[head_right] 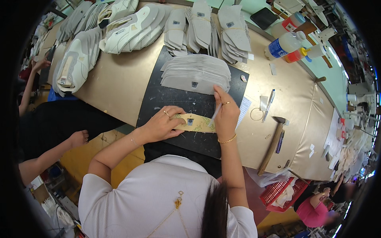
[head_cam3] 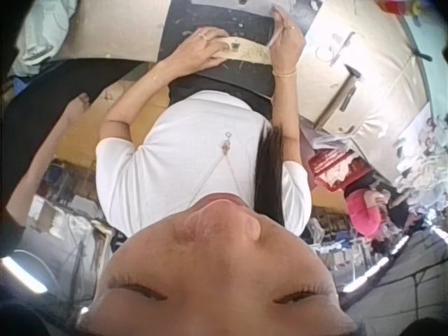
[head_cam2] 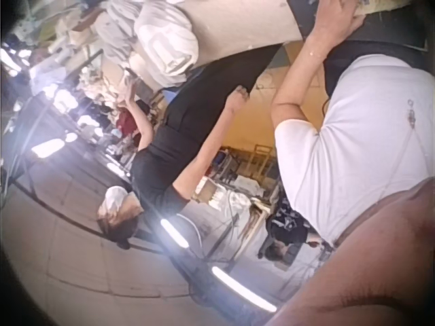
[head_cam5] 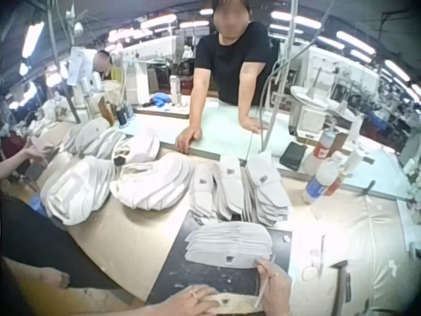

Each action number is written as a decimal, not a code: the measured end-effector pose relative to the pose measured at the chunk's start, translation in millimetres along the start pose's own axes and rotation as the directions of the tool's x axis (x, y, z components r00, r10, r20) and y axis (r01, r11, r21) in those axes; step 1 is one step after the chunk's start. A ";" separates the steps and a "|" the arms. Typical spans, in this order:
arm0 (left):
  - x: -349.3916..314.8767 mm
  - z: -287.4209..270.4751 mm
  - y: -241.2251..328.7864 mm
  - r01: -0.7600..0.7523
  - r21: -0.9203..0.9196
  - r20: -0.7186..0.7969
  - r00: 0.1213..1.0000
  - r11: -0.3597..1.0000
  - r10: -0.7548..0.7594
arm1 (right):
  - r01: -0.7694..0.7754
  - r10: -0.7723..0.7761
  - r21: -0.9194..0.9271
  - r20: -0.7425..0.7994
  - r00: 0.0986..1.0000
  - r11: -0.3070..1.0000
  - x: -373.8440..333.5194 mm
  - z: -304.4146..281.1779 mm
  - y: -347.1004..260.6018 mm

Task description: The person repeatedly marks small fabric pieces using a template and a white marking tool on a cutting mat. They pick up each piece, align the template, make marks, and place the marked pieces into a growing stack on the table.

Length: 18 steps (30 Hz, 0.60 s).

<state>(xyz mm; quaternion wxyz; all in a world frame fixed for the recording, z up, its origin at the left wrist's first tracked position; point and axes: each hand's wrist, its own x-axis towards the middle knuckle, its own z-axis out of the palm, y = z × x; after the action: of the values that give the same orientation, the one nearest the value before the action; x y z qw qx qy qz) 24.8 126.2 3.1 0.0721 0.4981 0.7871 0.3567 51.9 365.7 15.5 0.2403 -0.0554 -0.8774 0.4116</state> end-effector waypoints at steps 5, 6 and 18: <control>-13.1 -8.5 -7.5 0.066 0.059 -0.029 0.998 0.996 -0.064 | 0.058 -0.051 -0.222 0.036 0.998 0.973 11.7 5.7 18.7; -20.2 -14.8 -12.5 0.115 0.086 -0.114 0.988 0.990 -0.105 | 0.070 -0.064 -0.226 0.033 0.997 0.972 12.5 6.5 20.8; -125.5 -62.0 -80.3 0.672 0.258 -0.645 0.654 0.694 -0.394 | 0.085 -0.092 -0.242 -0.015 0.996 0.967 3.7 10.4 23.5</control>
<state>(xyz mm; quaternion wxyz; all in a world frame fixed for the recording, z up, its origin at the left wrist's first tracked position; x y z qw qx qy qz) -1.2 -29.1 -32.5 -0.1735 0.1134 0.9489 0.2381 41.4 374.9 -6.4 0.2613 -0.0504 -0.9192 0.2902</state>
